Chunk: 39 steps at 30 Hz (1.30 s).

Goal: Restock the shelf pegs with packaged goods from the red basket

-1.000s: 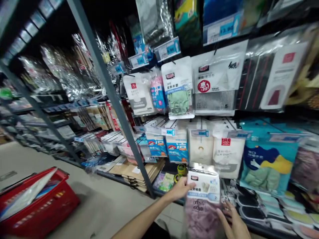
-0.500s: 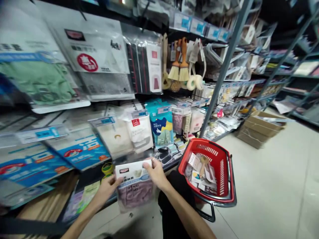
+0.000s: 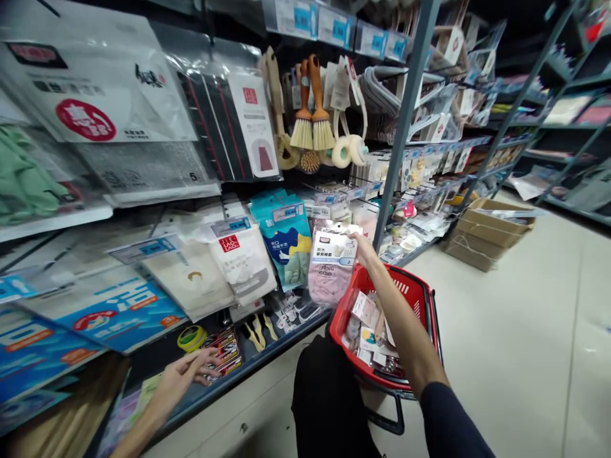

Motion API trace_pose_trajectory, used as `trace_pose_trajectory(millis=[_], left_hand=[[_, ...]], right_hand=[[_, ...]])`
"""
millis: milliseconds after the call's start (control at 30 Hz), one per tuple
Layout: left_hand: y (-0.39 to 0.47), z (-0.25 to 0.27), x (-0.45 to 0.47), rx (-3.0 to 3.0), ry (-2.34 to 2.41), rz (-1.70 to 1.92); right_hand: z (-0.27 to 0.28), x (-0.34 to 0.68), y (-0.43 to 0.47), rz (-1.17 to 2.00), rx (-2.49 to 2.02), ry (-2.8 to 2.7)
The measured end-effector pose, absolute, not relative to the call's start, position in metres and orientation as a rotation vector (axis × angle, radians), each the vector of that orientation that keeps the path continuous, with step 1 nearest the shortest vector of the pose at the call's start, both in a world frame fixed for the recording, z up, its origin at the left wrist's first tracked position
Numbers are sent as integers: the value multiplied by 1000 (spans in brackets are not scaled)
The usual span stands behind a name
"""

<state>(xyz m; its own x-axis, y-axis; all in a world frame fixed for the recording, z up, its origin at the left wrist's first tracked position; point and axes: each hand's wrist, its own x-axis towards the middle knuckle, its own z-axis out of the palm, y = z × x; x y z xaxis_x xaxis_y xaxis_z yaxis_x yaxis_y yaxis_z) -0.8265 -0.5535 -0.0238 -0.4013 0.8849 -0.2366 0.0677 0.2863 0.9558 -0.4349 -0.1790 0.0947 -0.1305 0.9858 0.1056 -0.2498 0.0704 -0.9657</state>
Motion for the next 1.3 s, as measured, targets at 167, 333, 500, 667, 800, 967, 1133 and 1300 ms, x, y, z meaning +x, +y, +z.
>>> trace_pose_trajectory(millis=[167, 333, 500, 667, 800, 967, 1133, 1300], left_hand=[[-542, -29, -816, 909, 1711, 1100], [-534, -37, -805, 975, 1693, 1041], [-531, -41, -791, 1096, 1630, 989], [-528, -34, -777, 1201, 1594, 930], [-527, -26, -771, 1244, 1601, 907], [-528, -21, -772, 1237, 1626, 886], [-530, -26, -778, 1258, 1634, 877], [-532, -31, -779, 1315, 1632, 849]], right_hand=[[94, -453, -128, 1190, -931, -1331], [110, -479, -91, 1074, -822, -1477], [120, -491, -67, 992, -775, -1500], [119, -496, -61, 998, -745, -1460], [114, -508, -57, 1054, -665, -1340], [110, -521, -44, 986, -664, -1293], [114, -522, -38, 1042, -661, -1287], [118, -515, -45, 1114, -626, -1243]])
